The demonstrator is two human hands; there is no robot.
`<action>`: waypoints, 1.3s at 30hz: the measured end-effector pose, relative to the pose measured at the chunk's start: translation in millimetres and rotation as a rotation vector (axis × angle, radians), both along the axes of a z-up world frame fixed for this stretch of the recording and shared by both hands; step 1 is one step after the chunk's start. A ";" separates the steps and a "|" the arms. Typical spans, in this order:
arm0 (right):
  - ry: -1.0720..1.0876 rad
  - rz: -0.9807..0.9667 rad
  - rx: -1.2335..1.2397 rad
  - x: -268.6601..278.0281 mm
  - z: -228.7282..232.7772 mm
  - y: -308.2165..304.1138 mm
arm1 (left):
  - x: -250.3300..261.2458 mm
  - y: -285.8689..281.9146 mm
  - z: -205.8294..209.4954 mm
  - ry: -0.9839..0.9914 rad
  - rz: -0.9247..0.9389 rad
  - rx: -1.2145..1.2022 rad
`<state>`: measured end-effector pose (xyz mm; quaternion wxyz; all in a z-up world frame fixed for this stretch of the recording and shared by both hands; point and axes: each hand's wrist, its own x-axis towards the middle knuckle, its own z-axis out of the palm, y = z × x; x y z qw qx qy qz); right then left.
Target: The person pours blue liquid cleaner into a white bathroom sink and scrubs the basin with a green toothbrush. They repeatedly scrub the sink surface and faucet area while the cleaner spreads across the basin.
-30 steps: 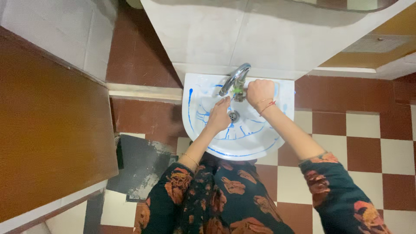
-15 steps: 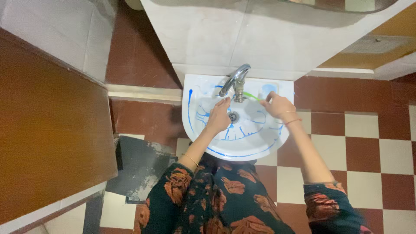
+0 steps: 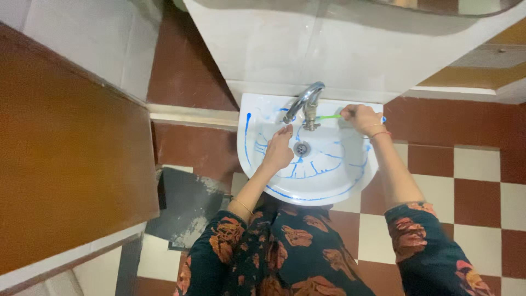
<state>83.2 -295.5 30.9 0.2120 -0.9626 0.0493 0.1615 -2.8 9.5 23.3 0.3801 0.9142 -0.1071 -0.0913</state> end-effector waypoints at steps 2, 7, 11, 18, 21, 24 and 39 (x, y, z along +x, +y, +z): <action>0.009 0.033 0.043 7.4 -0.6 3.9 | -1.4 5.2 -8.8 -0.020 0.005 0.014; -0.237 0.088 0.050 8.2 -46.5 20.3 | -0.3 2.6 -13.5 -0.012 0.000 0.013; -0.307 0.027 0.468 3.2 -82.2 -22.5 | 5.3 -9.5 -0.9 -0.023 0.015 -0.029; -0.372 -0.012 0.204 -3.1 -60.0 19.2 | 10.2 -24.7 -0.5 -0.060 0.000 -0.033; -0.292 -0.063 0.277 -14.9 -47.4 11.0 | 7.3 -28.6 1.2 -0.093 -0.007 -0.060; -0.394 -0.031 0.277 -12.5 -44.7 -7.5 | 10.5 -23.5 5.7 -0.095 0.015 -0.066; -0.830 0.199 -0.497 -28.2 41.3 83.9 | 15.1 -48.6 10.4 -0.065 0.051 0.011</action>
